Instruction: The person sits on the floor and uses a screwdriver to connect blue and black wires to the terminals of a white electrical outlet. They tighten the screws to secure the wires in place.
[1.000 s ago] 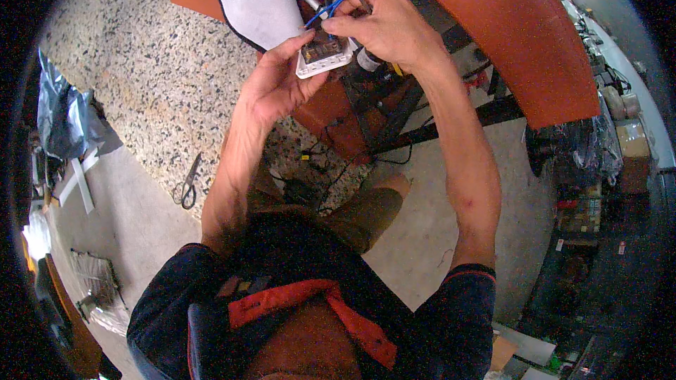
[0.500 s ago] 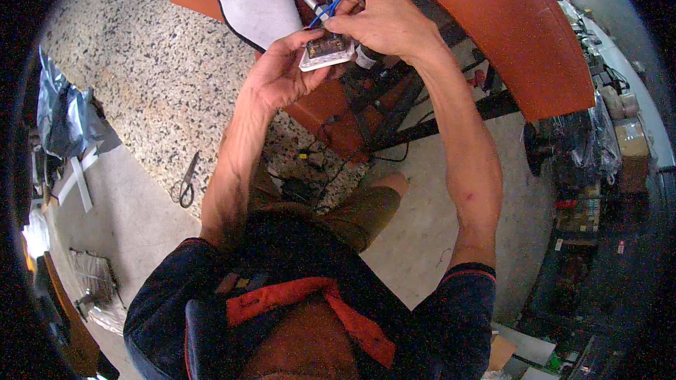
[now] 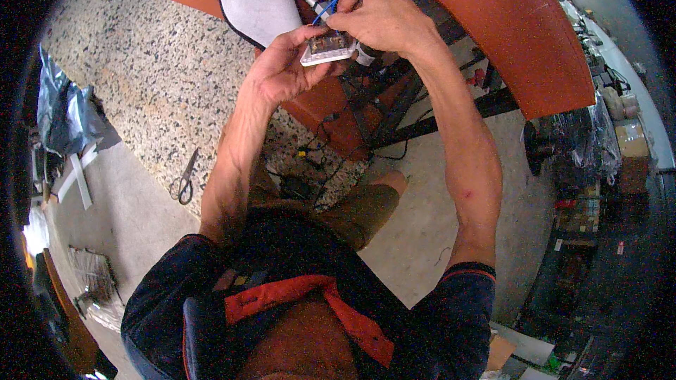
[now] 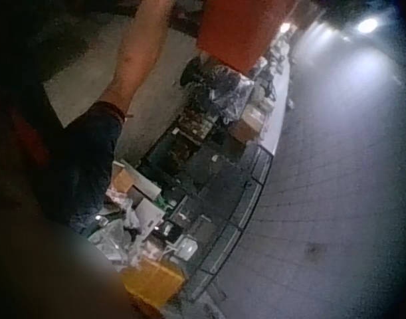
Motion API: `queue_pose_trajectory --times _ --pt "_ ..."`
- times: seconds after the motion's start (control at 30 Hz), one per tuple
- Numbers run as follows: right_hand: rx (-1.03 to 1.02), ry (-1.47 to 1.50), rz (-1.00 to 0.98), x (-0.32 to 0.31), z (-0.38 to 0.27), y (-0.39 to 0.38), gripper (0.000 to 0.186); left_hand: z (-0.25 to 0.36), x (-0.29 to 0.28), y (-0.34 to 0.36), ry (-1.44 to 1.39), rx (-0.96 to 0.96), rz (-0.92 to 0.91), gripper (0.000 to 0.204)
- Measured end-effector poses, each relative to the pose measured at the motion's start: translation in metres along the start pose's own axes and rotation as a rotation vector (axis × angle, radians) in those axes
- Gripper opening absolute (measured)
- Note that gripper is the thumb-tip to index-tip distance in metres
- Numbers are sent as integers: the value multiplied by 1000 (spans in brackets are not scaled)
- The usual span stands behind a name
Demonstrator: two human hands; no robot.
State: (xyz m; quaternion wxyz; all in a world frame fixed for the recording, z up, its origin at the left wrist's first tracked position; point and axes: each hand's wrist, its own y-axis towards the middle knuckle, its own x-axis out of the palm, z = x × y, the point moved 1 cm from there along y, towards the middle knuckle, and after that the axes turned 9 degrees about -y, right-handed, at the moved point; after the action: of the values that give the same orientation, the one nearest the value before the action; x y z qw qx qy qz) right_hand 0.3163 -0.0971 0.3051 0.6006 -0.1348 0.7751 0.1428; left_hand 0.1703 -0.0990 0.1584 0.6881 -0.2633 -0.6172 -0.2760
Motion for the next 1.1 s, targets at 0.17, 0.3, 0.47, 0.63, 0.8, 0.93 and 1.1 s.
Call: queue_pose_trajectory --times 0.17,0.3,0.47,0.63,0.8,0.93,1.1 --pt "25 81 22 5 1 -2 17 2 -7 7 -51 -34 -24 35" --pt "26 208 56 8 0 -3 16 3 -11 8 -10 -11 -37 38" --pt "-18 257 77 9 0 -1 16 0 -11 8 -9 -26 -20 40" --pt "19 387 81 12 1 2 17 1 -7 3 43 20 14 39" --pt "34 388 141 16 0 5 18 -1 -3 -4 171 131 82 36" --pt "87 395 126 15 -1 4 19 -2 2 -10 273 202 67 35" --pt "75 370 136 16 -5 3 20 -5 12 -19 317 289 36 36"
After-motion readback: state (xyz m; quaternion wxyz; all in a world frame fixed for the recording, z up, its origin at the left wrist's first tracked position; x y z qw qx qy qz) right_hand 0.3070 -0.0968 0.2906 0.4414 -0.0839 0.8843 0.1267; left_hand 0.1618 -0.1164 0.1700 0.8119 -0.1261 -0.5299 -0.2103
